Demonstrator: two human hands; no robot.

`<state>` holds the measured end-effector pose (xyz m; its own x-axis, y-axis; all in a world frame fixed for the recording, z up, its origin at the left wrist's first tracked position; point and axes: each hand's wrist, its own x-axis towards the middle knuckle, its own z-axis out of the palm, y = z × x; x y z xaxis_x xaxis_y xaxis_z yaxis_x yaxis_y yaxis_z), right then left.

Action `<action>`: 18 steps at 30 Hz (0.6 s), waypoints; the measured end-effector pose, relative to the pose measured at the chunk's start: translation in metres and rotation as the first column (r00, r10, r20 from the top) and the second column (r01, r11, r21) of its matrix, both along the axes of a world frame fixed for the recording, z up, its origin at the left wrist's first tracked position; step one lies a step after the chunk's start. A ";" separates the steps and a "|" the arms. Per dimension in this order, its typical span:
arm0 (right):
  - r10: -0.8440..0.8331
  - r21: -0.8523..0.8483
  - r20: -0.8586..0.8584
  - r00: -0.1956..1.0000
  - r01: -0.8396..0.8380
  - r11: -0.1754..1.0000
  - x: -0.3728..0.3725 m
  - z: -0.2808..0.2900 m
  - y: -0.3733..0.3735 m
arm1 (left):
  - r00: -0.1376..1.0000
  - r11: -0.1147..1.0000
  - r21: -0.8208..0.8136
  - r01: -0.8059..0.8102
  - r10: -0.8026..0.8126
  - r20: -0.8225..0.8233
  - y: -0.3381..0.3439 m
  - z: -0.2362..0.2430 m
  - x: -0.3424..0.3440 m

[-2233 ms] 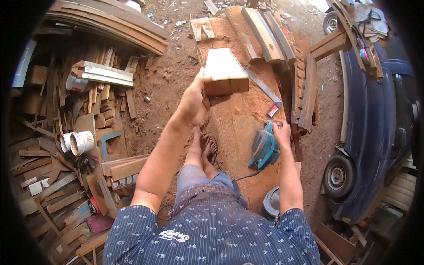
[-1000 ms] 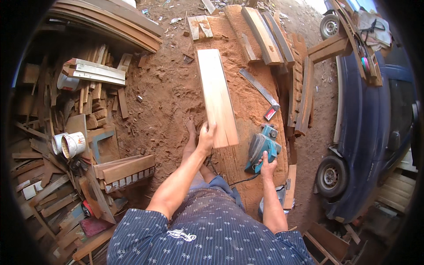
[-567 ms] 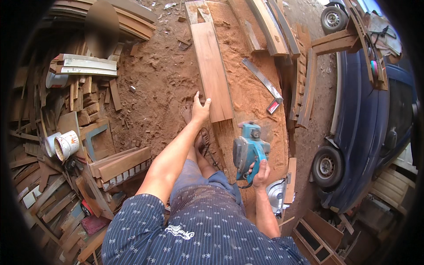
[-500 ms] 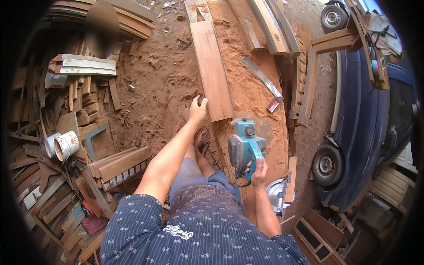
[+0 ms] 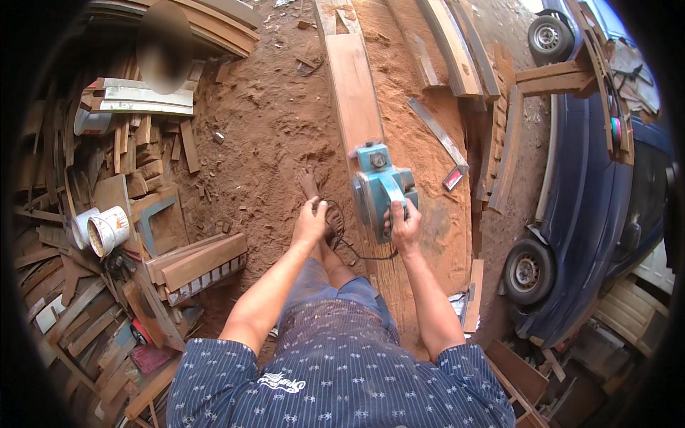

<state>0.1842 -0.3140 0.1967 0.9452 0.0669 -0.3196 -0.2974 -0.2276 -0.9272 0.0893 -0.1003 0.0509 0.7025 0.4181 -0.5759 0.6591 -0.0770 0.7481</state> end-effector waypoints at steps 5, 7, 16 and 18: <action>-0.006 -0.038 0.036 0.999 0.007 0.999 0.058 -0.004 0.041 | 0.998 0.990 -0.136 0.029 -0.020 0.066 -0.030 0.044 0.035; 0.023 -0.064 0.047 0.999 -0.020 0.998 0.084 -0.006 0.056 | 0.992 0.991 -0.114 0.071 -0.058 0.114 -0.037 0.047 0.047; -0.025 -0.137 0.082 0.996 0.036 0.990 0.236 -0.018 0.144 | 0.978 0.977 -0.090 0.193 -0.184 0.097 -0.044 0.031 0.064; -0.017 -0.148 0.079 0.997 0.029 0.989 0.275 -0.020 0.165 | 0.980 0.973 -0.137 0.186 -0.174 0.095 -0.048 0.020 0.061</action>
